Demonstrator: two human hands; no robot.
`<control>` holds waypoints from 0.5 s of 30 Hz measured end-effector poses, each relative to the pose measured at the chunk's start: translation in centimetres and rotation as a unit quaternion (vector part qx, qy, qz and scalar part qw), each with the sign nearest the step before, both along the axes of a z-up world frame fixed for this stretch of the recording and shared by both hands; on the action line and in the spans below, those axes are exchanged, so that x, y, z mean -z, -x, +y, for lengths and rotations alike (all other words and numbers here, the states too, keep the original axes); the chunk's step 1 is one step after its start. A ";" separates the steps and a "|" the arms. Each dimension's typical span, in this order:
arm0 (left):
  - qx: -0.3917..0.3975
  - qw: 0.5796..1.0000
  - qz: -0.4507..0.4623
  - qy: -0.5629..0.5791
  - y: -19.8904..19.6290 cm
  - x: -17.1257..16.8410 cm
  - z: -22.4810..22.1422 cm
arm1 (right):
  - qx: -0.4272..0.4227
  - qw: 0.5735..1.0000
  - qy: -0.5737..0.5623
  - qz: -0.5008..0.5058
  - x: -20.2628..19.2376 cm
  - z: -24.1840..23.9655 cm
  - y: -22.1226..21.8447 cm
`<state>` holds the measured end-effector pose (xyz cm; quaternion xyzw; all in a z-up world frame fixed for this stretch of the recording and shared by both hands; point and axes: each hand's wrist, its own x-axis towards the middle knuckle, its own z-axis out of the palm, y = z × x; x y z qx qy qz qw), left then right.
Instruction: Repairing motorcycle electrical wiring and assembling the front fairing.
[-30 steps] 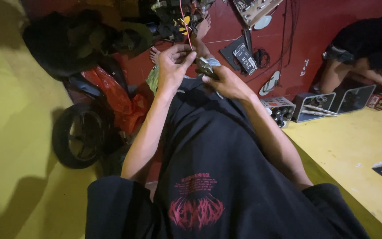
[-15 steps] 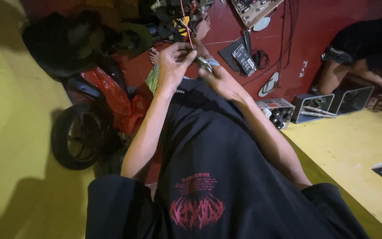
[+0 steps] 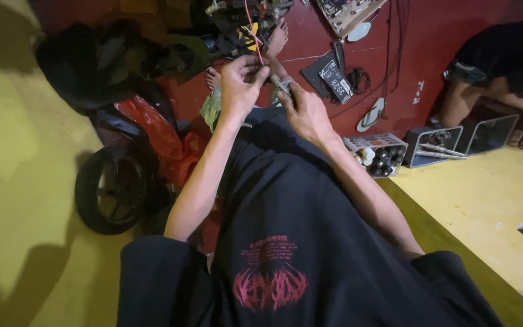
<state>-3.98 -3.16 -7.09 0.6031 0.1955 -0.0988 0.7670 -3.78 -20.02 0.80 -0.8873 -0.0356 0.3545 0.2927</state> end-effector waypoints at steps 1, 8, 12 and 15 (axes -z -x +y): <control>0.001 1.000 0.000 0.001 0.0 -0.2 -0.1 | 0.001 1.000 0.001 0.000 0.3 -0.1 0.3; -0.019 0.999 -0.009 -0.029 0.3 -0.2 -0.6 | -0.075 0.975 0.114 -0.173 1.3 -0.1 1.0; -0.017 0.999 -0.009 -0.047 0.2 -0.6 -0.5 | -0.071 0.976 0.104 -0.179 1.2 -0.1 1.1; -0.010 0.999 -0.007 -0.049 0.0 -1.0 -0.3 | -0.062 0.982 0.065 -0.169 1.3 -0.1 1.0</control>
